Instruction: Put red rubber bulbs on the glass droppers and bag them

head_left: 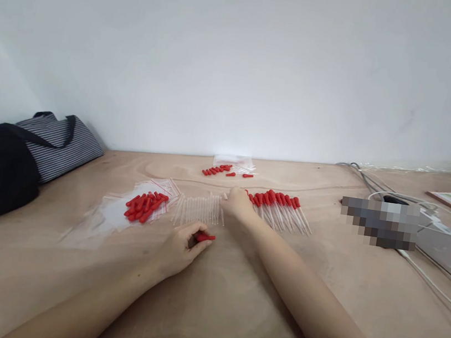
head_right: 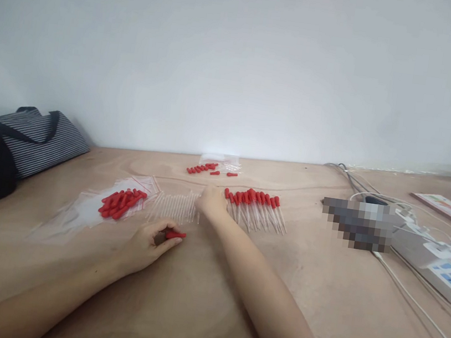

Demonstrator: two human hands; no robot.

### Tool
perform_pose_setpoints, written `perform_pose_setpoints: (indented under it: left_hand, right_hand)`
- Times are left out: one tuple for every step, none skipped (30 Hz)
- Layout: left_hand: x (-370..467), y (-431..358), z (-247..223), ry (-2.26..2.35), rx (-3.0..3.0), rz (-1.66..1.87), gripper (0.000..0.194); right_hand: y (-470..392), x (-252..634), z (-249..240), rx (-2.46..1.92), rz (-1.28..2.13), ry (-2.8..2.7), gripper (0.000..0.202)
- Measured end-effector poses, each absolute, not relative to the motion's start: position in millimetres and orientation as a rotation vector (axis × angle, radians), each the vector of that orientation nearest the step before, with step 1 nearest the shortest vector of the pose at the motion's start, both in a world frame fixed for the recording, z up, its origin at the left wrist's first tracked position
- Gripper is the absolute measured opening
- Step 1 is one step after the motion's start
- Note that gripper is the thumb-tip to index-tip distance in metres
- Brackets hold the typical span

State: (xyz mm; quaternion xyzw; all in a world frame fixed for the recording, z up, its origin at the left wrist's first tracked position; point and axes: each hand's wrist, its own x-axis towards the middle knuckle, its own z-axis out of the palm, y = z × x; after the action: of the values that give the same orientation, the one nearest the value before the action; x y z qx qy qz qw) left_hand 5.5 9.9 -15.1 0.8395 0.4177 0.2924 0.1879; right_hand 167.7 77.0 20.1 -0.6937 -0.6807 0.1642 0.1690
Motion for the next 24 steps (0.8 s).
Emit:
perform_pose_setpoints:
  left_hand:
    - [5.2, 10.1, -15.2, 1.170, 2.364, 0.827, 0.010]
    - [4.9, 10.3, -15.3, 1.160, 2.368, 0.831, 0.013]
    - [4.8, 10.6, -15.6, 1.154, 2.373, 0.836, 0.016]
    - [4.9, 10.8, -16.1, 1.156, 2.375, 0.842, 0.019]
    - [5.4, 10.9, -16.6, 1.166, 2.373, 0.845, 0.021]
    - [6.1, 10.9, -17.1, 1.183, 2.367, 0.849, 0.021]
    - [7.4, 10.7, -17.6, 1.203, 2.357, 0.852, 0.021]
    - [9.0, 10.2, -18.0, 1.222, 2.345, 0.852, 0.021]
    - [11.1, 9.5, -18.3, 1.240, 2.331, 0.851, 0.020]
    - [13.6, 8.4, -18.5, 1.250, 2.316, 0.850, 0.018]
    - [16.4, 7.1, -18.6, 1.252, 2.302, 0.851, 0.017]
    - [19.2, 5.5, -18.7, 1.248, 2.289, 0.851, 0.016]
    - [22.0, 3.8, -18.8, 1.240, 2.276, 0.850, 0.015]
    - [24.6, 1.9, -19.0, 1.228, 2.264, 0.848, 0.013]
    - [26.9, 0.2, -19.3, 1.215, 2.252, 0.847, 0.012]
    - [28.8, -1.4, -19.8, 1.199, 2.238, 0.846, 0.011]
    - [30.3, -2.6, -20.4, 1.182, 2.223, 0.849, 0.011]
    - [31.4, -3.5, -21.1, 1.163, 2.208, 0.856, 0.011]
    - [32.1, -4.1, -21.8, 1.143, 2.192, 0.868, 0.011]
    - [32.5, -4.4, -22.3, 1.126, 2.178, 0.877, 0.011]
    - [32.8, -4.5, -22.6, 1.115, 2.164, 0.886, 0.011]
    - [32.9, -4.6, -22.7, 1.111, 2.155, 0.892, 0.012]
    - [33.0, -4.6, -22.5, 1.112, 2.152, 0.896, 0.012]
    - [33.1, -4.7, -22.1, 1.115, 2.157, 0.897, 0.011]
  right_hand:
    - [72.2, 175.3, 21.9, -1.951, 0.446, -1.944, 0.022]
    - [66.1, 184.1, 23.0, -1.928, 0.429, -1.956, 0.021]
    - [58.8, 194.0, 22.9, -1.896, 0.417, -1.979, 0.020]
    - [50.4, 204.4, 21.4, -1.857, 0.406, -2.007, 0.019]
    - [41.1, 214.9, 18.4, -1.817, 0.400, -2.031, 0.019]
    - [31.3, 225.1, 13.9, -1.748, 0.381, -2.059, 0.019]
    - [21.3, 234.4, 8.3, -1.579, 0.339, -2.107, 0.019]
    - [11.5, 242.4, 2.0, -1.435, 0.327, -2.137, 0.019]
    - [2.4, 248.8, -4.5, -1.334, 0.333, -2.125, 0.018]
    - [-5.8, 253.3, -10.5, -1.246, 0.346, -2.113, 0.018]
    - [-12.7, 255.9, -15.8, -1.181, 0.346, -2.109, 0.017]
    - [-18.1, 256.6, -20.0, -1.154, 0.338, -2.099, 0.016]
    - [-22.1, 255.8, -23.0, -1.140, 0.329, -2.093, 0.014]
    - [-24.8, 253.7, -25.0, -1.140, 0.317, -2.090, 0.011]
    - [-26.5, 250.8, -26.2, -1.146, 0.306, -2.089, 0.010]
    - [-27.3, 247.5, -26.8, -1.152, 0.295, -2.093, 0.009]
    - [-27.7, 244.1, -27.2, -1.155, 0.286, -2.105, 0.009]
    - [-27.9, 241.1, -27.5, -1.157, 0.277, -2.121, 0.009]
    - [-28.2, 238.4, -27.8, -1.158, 0.270, -2.138, 0.010]
    - [-28.5, 236.3, -28.1, -1.158, 0.266, -2.154, 0.010]
    - [-29.0, 234.6, -28.3, -1.157, 0.266, -2.168, 0.011]
    - [-29.7, 233.3, -28.4, -1.154, 0.267, -2.179, 0.012]
    - [-30.4, 232.2, -28.3, -1.150, 0.267, -2.187, 0.013]
    - [-31.0, 231.3, -28.1, -1.145, 0.268, -2.193, 0.014]
